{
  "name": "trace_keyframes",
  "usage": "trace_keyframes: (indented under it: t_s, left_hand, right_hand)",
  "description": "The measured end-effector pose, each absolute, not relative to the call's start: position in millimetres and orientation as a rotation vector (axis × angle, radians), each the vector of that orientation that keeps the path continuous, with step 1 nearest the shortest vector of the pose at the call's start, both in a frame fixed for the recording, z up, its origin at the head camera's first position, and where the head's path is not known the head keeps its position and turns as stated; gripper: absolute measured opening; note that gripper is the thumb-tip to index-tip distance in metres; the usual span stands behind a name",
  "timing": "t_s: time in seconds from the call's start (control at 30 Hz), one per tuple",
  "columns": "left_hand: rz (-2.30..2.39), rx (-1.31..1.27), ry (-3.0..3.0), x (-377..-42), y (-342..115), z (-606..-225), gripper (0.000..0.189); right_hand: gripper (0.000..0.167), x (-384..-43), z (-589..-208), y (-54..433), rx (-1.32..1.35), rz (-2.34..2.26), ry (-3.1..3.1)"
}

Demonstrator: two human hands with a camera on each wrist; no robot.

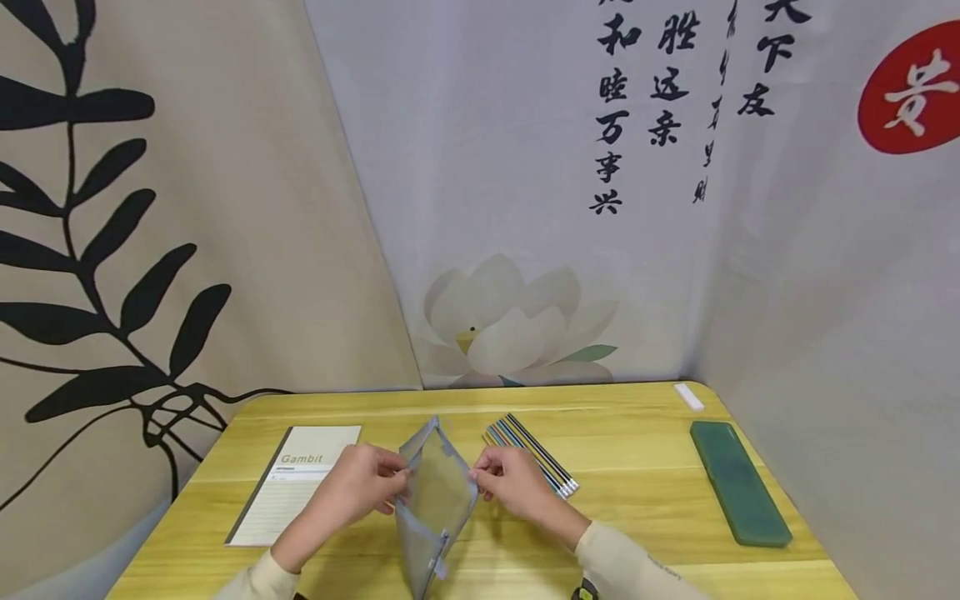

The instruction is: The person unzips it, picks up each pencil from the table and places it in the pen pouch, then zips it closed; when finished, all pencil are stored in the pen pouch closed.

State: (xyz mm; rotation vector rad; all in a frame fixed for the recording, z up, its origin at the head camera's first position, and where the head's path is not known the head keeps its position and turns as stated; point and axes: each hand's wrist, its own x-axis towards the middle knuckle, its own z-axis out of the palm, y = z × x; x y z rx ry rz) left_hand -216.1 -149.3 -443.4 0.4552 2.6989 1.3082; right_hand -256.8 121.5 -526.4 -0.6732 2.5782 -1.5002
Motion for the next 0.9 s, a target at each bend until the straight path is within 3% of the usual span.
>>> trace_keyframes:
  t_s: [0.3, 0.6, 0.9]
  left_hand:
    - [0.732, 0.492, 3.274, -215.6, -144.7, -435.3, 0.014]
    - [1.054, 0.475, 2.963, -224.0, -132.7, -434.5, 0.024]
    - [1.09, 0.432, 2.94, -237.9, -128.8, -443.0, 0.019]
  right_hand:
    - [0.016, -272.4, -543.0, 134.0, -0.569, -1.262, 2.769]
    - [0.01, -276.2, -537.3, 124.8, -0.672, -1.361, 2.65]
    - [0.017, -283.3, -529.8, 123.1, -0.67, -1.285, 2.758]
